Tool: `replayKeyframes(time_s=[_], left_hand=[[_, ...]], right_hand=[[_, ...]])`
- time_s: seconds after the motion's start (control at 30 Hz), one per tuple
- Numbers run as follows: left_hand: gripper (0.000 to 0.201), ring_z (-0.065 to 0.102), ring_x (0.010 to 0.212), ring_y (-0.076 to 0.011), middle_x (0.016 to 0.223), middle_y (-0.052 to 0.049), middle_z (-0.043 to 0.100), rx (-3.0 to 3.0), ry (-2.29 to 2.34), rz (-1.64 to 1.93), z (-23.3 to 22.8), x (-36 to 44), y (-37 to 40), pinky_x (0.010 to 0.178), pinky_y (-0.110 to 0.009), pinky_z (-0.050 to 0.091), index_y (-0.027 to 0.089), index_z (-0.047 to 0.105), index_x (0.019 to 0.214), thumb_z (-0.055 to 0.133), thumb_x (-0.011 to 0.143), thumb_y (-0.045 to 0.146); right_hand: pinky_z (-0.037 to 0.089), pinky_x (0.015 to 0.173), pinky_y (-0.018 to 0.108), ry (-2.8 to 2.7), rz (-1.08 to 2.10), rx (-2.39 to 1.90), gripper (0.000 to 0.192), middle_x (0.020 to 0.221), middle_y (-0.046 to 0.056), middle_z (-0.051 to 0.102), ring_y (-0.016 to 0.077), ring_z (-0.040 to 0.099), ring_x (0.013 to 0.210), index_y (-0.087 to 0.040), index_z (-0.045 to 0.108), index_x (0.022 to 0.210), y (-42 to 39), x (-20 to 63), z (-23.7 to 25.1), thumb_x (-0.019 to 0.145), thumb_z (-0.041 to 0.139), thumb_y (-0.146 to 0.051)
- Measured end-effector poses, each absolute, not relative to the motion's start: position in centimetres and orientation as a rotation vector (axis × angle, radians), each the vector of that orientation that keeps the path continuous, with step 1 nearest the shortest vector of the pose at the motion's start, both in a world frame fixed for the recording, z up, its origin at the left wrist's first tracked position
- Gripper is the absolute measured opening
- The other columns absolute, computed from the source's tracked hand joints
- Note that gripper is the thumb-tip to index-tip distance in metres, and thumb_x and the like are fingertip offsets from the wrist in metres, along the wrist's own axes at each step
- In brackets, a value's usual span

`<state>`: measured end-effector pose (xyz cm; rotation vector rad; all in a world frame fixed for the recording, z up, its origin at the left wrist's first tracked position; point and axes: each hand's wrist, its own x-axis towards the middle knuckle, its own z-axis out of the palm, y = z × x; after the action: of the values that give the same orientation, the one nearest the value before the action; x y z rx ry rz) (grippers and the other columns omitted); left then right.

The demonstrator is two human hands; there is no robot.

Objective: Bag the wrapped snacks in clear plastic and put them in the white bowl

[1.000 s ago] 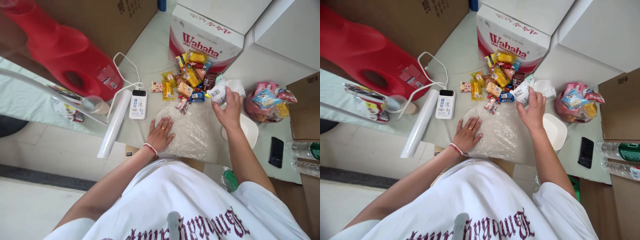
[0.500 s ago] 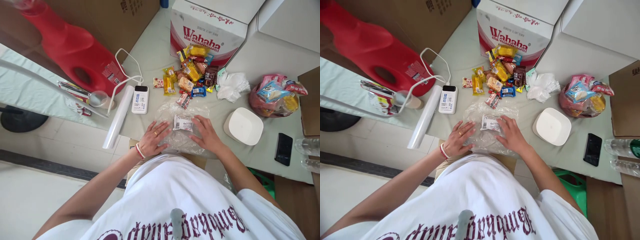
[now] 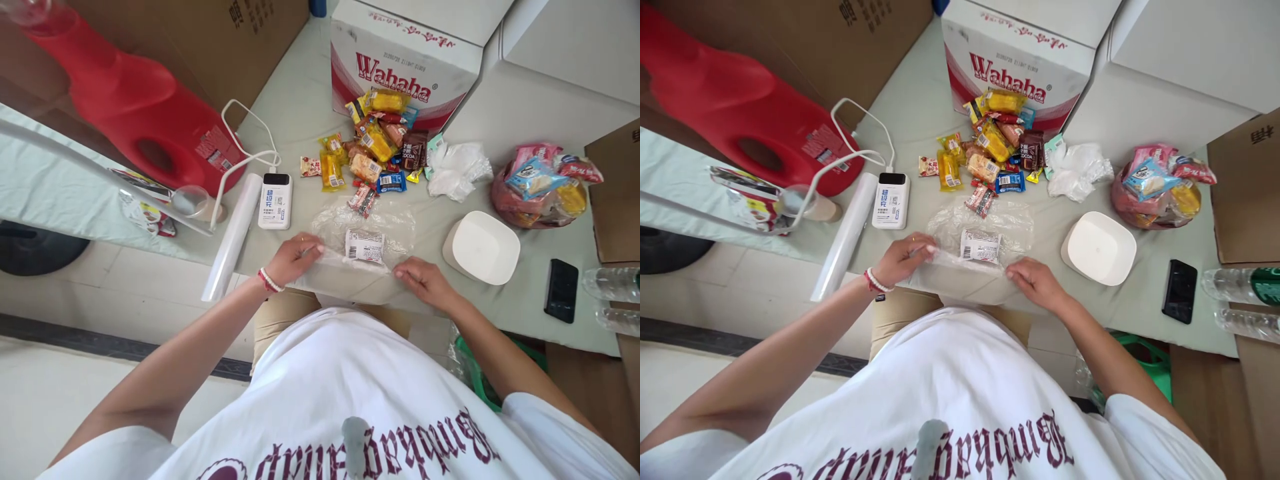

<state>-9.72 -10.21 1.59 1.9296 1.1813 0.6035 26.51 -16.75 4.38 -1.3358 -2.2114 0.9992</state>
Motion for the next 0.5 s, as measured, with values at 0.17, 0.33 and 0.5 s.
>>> replayKeyframes(time_s=[0.17,0.33,0.5], left_hand=[[0.025,0.060,0.094,-0.0261,0.079,-0.007,0.062,1.891,1.685,0.600,0.3,-6.7,-6.2,0.102,-0.048,0.046,0.020,0.061,0.071,0.063,0.091,0.036],[0.027,0.054,0.121,-0.0355,0.118,-0.015,0.062,1.817,1.942,0.776,0.1,-5.8,-6.5,0.112,-0.054,0.040,0.018,0.064,0.109,0.064,0.089,0.037],[0.041,0.049,0.128,-0.0379,0.130,-0.019,0.058,1.951,2.046,0.954,3.3,-5.6,-9.9,0.114,-0.060,0.031,0.019,0.063,0.133,0.048,0.099,0.035]], right_hand=[[0.051,0.080,0.036,-2.202,0.779,-1.895,0.033,0.090,0.009,0.075,0.0248,0.067,0.082,-0.017,0.072,0.113,-10.3,26.6,6.5,0.101,0.047,-0.035],[0.048,0.096,0.046,-2.367,0.371,-1.917,0.042,0.126,0.018,0.070,0.0355,0.057,0.114,-0.014,0.066,0.133,-4.7,24.2,7.1,0.099,0.049,-0.031],[0.045,0.103,0.047,-2.431,0.422,-1.834,0.059,0.131,0.021,0.067,0.0373,0.053,0.124,-0.010,0.054,0.147,-1.4,20.1,5.5,0.095,0.065,-0.035]])
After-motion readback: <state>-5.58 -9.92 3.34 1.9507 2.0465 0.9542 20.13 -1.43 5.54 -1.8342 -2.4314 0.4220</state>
